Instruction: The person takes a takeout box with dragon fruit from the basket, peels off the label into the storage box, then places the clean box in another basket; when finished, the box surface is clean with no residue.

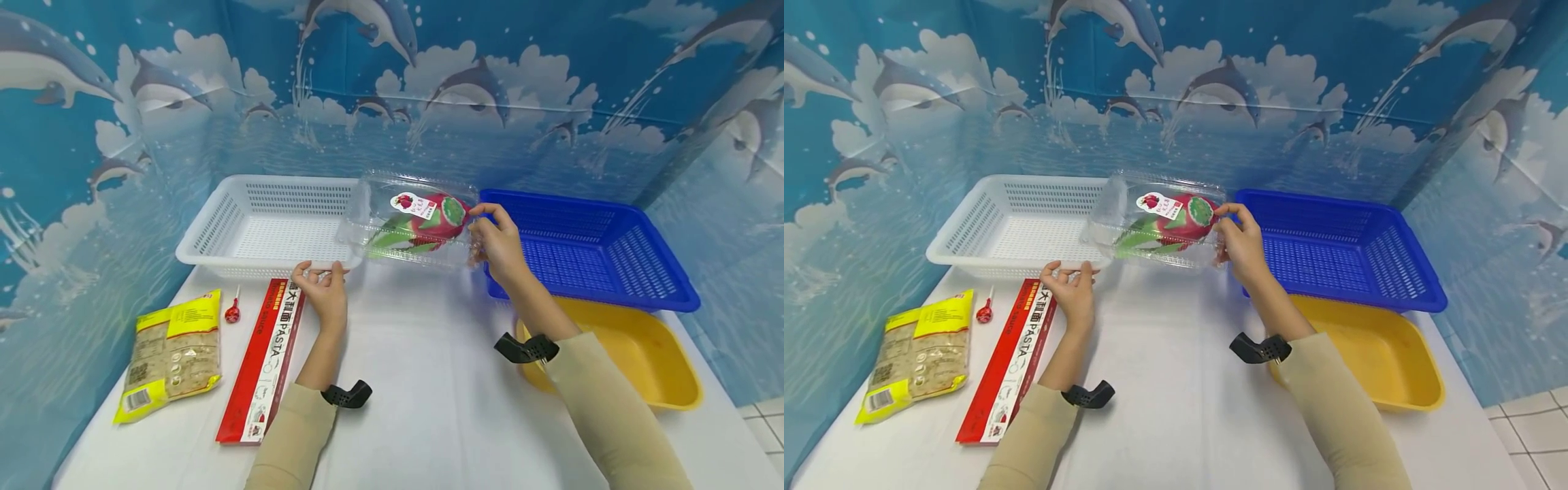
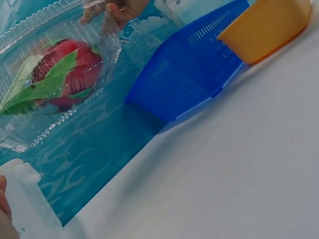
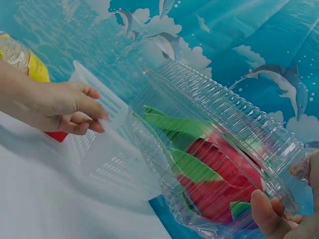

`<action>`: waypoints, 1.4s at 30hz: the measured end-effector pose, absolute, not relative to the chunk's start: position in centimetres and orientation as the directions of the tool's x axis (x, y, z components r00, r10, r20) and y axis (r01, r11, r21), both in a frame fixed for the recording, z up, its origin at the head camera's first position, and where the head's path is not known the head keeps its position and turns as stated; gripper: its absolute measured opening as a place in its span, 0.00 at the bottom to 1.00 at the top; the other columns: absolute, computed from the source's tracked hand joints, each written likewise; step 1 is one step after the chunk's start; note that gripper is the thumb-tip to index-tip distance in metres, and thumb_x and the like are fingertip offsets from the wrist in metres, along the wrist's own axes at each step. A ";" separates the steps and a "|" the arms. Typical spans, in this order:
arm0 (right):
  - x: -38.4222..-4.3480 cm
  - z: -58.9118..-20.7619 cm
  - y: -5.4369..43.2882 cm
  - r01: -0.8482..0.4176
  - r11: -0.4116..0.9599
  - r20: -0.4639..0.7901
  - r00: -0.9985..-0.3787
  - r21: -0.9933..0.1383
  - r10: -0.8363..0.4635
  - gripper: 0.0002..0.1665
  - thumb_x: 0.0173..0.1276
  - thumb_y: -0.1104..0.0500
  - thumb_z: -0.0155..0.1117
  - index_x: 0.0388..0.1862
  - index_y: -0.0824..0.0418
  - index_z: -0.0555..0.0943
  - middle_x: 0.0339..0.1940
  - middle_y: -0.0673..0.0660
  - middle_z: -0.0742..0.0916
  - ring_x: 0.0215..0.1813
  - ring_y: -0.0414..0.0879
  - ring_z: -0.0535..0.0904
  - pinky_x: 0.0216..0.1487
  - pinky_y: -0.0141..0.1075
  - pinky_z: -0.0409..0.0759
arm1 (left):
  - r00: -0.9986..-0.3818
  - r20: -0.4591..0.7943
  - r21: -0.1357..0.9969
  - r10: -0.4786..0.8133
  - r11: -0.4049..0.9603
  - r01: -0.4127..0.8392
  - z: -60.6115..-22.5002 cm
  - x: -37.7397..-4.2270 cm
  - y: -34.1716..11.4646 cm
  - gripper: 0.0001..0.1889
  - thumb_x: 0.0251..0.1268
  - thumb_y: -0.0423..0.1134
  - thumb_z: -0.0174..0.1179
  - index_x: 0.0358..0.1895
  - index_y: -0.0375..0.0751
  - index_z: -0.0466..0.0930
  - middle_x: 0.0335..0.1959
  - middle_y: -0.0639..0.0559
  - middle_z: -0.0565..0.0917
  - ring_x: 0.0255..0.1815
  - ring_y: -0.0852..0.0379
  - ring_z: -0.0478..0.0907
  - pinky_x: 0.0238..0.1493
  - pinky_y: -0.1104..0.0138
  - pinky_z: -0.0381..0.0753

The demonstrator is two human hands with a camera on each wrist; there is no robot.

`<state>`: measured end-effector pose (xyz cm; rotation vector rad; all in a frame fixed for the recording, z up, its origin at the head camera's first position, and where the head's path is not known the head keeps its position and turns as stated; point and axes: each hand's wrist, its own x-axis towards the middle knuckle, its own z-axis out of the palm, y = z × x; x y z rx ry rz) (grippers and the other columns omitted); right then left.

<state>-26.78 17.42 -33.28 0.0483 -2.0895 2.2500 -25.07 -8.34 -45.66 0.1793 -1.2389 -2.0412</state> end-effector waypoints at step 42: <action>-17.1 -37.9 20.9 -0.007 -0.100 0.008 -1.000 -0.995 -0.015 0.15 0.68 0.72 0.49 0.43 0.54 0.75 0.17 0.50 0.73 0.18 0.39 0.68 0.13 0.28 0.74 | -0.802 0.101 0.894 -0.589 -0.300 0.333 -43.6 -24.1 -9.2 0.24 0.62 0.24 0.59 0.49 0.43 0.53 0.30 0.44 0.74 0.23 0.56 0.83 0.24 0.71 0.79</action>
